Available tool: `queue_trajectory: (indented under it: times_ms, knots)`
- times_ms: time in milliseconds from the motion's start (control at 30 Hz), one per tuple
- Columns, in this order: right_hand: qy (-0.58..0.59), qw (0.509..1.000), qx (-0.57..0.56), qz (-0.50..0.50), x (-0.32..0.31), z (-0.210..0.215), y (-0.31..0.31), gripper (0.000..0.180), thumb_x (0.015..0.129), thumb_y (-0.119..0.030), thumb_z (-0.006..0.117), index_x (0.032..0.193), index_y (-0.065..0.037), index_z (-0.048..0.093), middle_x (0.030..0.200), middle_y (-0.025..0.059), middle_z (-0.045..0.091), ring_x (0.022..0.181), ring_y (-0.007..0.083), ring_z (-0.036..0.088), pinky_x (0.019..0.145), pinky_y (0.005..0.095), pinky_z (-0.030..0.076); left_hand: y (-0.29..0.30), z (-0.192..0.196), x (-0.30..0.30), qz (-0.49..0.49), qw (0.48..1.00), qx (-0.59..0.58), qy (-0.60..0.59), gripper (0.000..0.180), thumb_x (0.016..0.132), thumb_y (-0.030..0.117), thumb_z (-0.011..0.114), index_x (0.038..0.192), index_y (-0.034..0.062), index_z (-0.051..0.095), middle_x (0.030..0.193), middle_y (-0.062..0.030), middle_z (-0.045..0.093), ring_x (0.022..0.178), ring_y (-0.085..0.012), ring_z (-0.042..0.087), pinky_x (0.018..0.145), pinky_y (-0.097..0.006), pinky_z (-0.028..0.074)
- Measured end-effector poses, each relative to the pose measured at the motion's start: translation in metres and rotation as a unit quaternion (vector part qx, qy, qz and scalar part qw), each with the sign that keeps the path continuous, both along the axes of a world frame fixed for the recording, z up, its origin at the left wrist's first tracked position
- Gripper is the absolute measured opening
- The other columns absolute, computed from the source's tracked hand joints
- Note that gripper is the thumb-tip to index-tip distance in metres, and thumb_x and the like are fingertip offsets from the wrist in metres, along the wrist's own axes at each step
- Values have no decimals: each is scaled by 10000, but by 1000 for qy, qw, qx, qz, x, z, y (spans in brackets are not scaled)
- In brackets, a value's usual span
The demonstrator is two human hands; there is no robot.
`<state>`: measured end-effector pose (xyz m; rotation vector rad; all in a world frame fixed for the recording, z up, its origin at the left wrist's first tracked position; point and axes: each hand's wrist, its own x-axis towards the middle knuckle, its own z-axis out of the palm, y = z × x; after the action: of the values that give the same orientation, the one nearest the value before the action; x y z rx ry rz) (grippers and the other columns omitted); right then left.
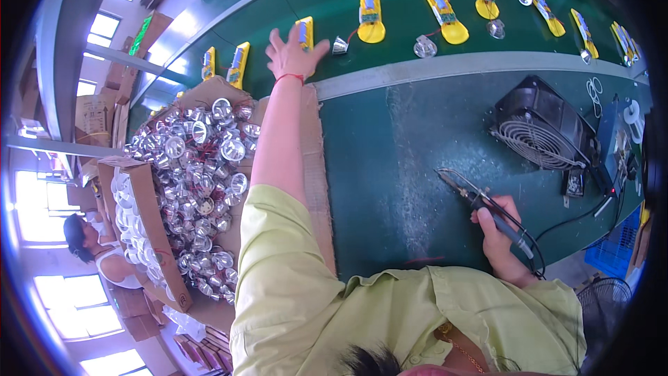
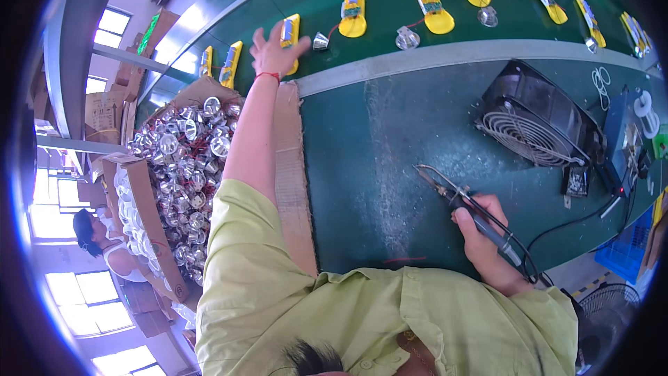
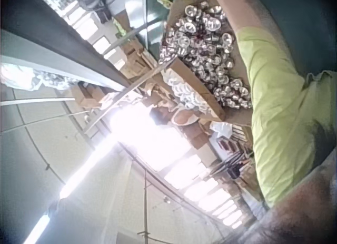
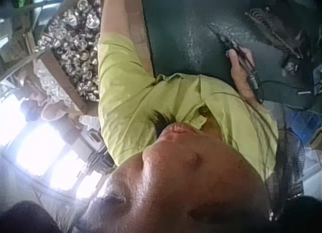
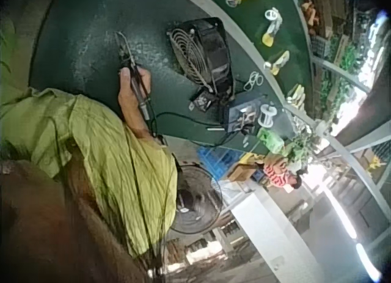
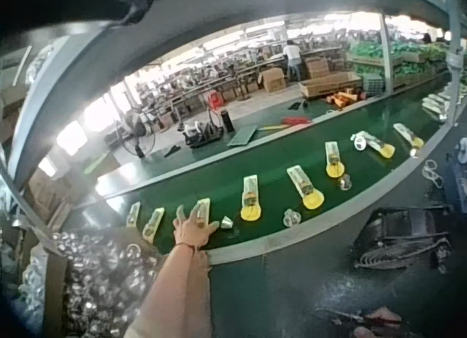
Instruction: The person solders circuit components and wires into flashlight bodies using a soldering iron. Afterwards, the person assembles the flashlights by fitting reflectors and caps onto the flashlight bodies by hand.
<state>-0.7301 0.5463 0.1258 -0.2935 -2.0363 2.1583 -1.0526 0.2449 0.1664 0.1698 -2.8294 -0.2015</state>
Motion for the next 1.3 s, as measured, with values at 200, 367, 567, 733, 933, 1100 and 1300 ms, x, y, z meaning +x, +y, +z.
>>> queue_trajectory:
  times_ms: [200,367,567,733,933,1100,1300]
  knots:
    - [3,1000,8,28,0,-6,4,149,834,-65,578,913,7,474,804,89,562,683,120,572,626,243,486,13,-13,77,-202,972,112,-46,547,758,147,546,1291,135,423,1301,-261,281,1128,-449,404,953,-453,381]
    - [17,1000,20,6,-2,-11,4,143,838,-60,568,926,11,480,829,86,540,670,124,577,613,250,502,66,-2,244,-215,952,209,-62,561,736,37,580,1271,67,414,1285,-264,279,1176,-432,345,998,-434,315]
    - [37,999,15,-6,2,-6,2,149,835,-64,576,923,19,488,788,101,569,657,135,578,611,259,501,20,6,279,96,852,514,-16,528,726,163,716,1115,-17,408,905,-78,492,795,-155,498,691,-288,447]
    - [43,998,28,41,9,14,-12,161,830,-82,590,908,17,490,767,104,585,654,128,577,615,254,500,-126,-33,222,90,852,505,109,349,778,93,685,1080,-43,574,648,36,522,534,-34,433,476,-168,321]
    - [41,998,16,38,19,16,-19,177,806,-98,629,892,2,511,751,81,592,643,115,571,606,238,481,-60,22,248,26,911,412,4,133,763,97,693,834,-15,690,680,-5,609,649,-37,502,555,-207,401]
    - [81,978,126,143,9,27,-39,189,740,-101,702,840,-18,565,728,53,606,599,98,553,550,238,435,3,6,303,-68,873,453,-170,133,762,108,683,822,-11,680,691,-66,641,634,-128,562,571,-256,422]
    - [123,971,148,138,3,24,-50,184,740,-104,701,826,-15,564,722,73,619,602,113,585,533,245,446,33,-19,303,-79,894,427,-111,98,774,77,670,779,-21,661,722,-72,571,629,-154,537,555,-264,419]
